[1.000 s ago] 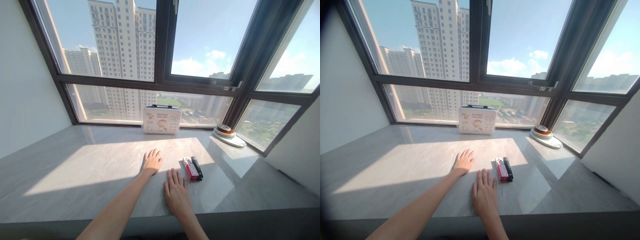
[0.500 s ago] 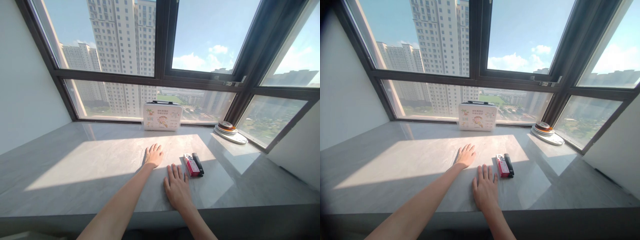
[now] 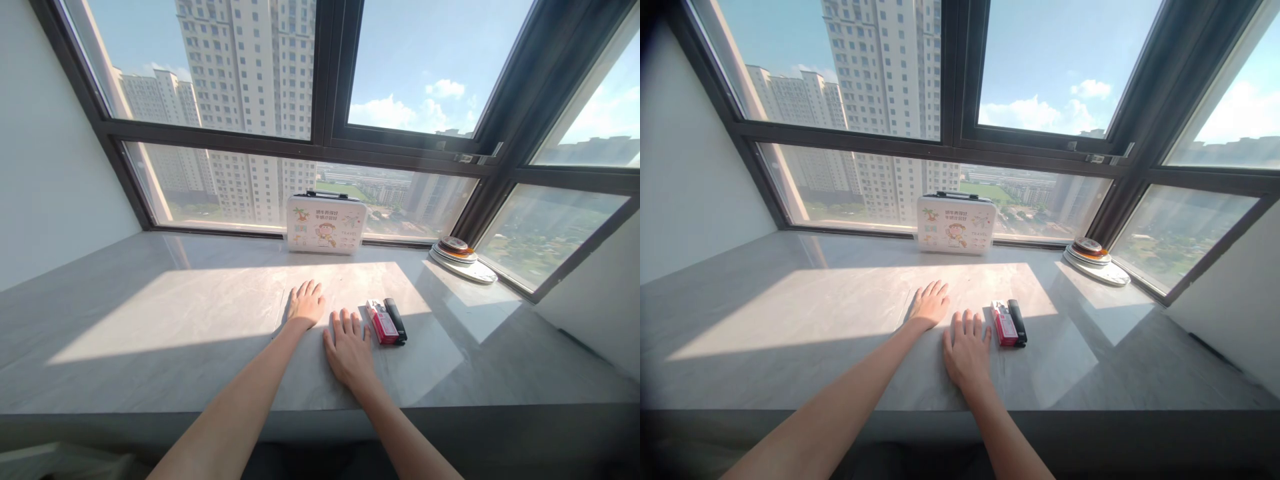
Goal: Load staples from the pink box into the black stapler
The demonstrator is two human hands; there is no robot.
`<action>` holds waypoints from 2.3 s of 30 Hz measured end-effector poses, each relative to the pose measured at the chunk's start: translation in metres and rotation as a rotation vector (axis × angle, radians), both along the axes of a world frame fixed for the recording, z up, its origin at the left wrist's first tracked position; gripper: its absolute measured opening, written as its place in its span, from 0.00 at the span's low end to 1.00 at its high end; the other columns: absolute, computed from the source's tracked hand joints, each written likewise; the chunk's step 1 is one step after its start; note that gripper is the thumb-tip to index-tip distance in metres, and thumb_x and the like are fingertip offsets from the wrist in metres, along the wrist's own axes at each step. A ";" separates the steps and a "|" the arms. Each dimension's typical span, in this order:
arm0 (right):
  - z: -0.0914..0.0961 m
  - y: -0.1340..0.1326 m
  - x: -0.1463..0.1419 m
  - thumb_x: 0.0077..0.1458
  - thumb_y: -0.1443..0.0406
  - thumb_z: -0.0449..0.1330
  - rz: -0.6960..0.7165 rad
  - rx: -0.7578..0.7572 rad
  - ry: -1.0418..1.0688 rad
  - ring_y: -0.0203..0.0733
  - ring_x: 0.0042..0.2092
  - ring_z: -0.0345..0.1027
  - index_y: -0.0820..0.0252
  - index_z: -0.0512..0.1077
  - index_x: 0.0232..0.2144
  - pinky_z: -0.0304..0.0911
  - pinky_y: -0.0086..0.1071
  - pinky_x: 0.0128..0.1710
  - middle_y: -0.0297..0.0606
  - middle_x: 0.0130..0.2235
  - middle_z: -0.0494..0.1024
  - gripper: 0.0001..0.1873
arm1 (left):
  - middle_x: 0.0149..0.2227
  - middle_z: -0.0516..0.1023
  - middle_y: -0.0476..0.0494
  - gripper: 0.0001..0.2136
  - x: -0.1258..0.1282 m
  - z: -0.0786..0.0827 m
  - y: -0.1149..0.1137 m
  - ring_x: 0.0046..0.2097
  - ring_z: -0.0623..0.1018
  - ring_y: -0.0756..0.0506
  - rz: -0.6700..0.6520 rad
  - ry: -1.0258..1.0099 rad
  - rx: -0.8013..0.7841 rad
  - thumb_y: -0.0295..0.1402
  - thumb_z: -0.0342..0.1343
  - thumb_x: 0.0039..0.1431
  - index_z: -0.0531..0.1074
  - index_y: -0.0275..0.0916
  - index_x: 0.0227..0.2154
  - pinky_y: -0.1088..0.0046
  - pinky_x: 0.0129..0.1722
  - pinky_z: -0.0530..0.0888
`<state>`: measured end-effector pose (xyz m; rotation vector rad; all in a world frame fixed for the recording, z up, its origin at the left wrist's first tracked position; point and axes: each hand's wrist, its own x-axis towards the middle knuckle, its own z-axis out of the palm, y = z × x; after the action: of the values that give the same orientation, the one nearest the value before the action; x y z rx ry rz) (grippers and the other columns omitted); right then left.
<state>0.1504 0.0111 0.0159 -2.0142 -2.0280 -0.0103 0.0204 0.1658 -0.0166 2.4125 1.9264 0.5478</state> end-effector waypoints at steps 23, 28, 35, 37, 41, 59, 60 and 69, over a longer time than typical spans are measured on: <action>-0.002 0.041 0.000 0.70 0.50 0.38 -0.055 0.003 0.032 0.51 0.72 0.38 0.51 0.56 0.69 0.34 0.49 0.67 0.41 0.72 0.53 0.31 | 0.72 0.53 0.51 0.26 -0.003 -0.005 -0.004 0.72 0.49 0.40 -0.001 -0.026 0.037 0.43 0.39 0.69 0.56 0.52 0.68 0.50 0.70 0.44; -0.003 0.053 0.000 0.70 0.52 0.41 -0.060 0.045 0.014 0.51 0.71 0.41 0.52 0.58 0.68 0.36 0.48 0.67 0.42 0.71 0.55 0.29 | 0.72 0.53 0.51 0.26 -0.004 -0.005 -0.006 0.72 0.50 0.41 -0.005 -0.022 0.040 0.43 0.39 0.69 0.56 0.51 0.68 0.51 0.70 0.45; -0.011 0.074 0.008 0.67 0.54 0.44 -0.046 0.015 0.088 0.48 0.70 0.41 0.49 0.60 0.66 0.36 0.47 0.66 0.37 0.71 0.54 0.28 | 0.72 0.53 0.50 0.26 -0.003 -0.003 -0.009 0.72 0.50 0.40 -0.002 -0.019 0.036 0.45 0.39 0.69 0.56 0.51 0.68 0.51 0.70 0.45; -0.012 0.079 0.011 0.66 0.56 0.45 -0.048 0.014 0.108 0.46 0.70 0.42 0.45 0.61 0.65 0.37 0.46 0.66 0.34 0.71 0.55 0.27 | 0.72 0.53 0.50 0.26 -0.002 -0.002 -0.010 0.72 0.50 0.39 -0.004 -0.023 0.029 0.46 0.39 0.69 0.56 0.51 0.68 0.50 0.70 0.45; -0.015 0.082 0.012 0.64 0.56 0.48 -0.057 0.031 0.115 0.45 0.70 0.43 0.43 0.63 0.64 0.39 0.46 0.66 0.32 0.70 0.56 0.27 | 0.72 0.54 0.49 0.27 -0.002 0.000 -0.013 0.72 0.50 0.39 -0.004 -0.032 0.022 0.47 0.39 0.68 0.57 0.50 0.68 0.51 0.70 0.46; -0.024 0.083 0.013 0.61 0.57 0.51 -0.050 0.088 0.138 0.46 0.70 0.45 0.44 0.64 0.64 0.41 0.46 0.66 0.34 0.69 0.59 0.29 | 0.72 0.52 0.47 0.29 -0.004 0.002 -0.031 0.72 0.46 0.37 0.003 -0.138 -0.018 0.50 0.42 0.66 0.57 0.47 0.68 0.49 0.70 0.40; -0.024 0.082 0.013 0.61 0.57 0.51 -0.049 0.092 0.137 0.46 0.70 0.45 0.44 0.64 0.64 0.41 0.46 0.66 0.34 0.69 0.59 0.29 | 0.72 0.52 0.47 0.29 -0.004 0.002 -0.032 0.73 0.46 0.37 0.000 -0.153 -0.022 0.50 0.42 0.66 0.57 0.48 0.68 0.49 0.70 0.40; -0.025 0.082 0.013 0.62 0.56 0.50 -0.052 0.102 0.120 0.48 0.70 0.45 0.45 0.65 0.63 0.41 0.47 0.66 0.34 0.69 0.59 0.28 | 0.73 0.49 0.47 0.30 -0.007 0.003 -0.034 0.73 0.41 0.38 -0.073 -0.472 -0.122 0.48 0.52 0.61 0.61 0.48 0.66 0.53 0.70 0.29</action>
<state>0.1631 0.0935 -0.0090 -1.9556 -1.8634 -0.0029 0.0136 0.1317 -0.0140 2.0338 1.6163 0.8721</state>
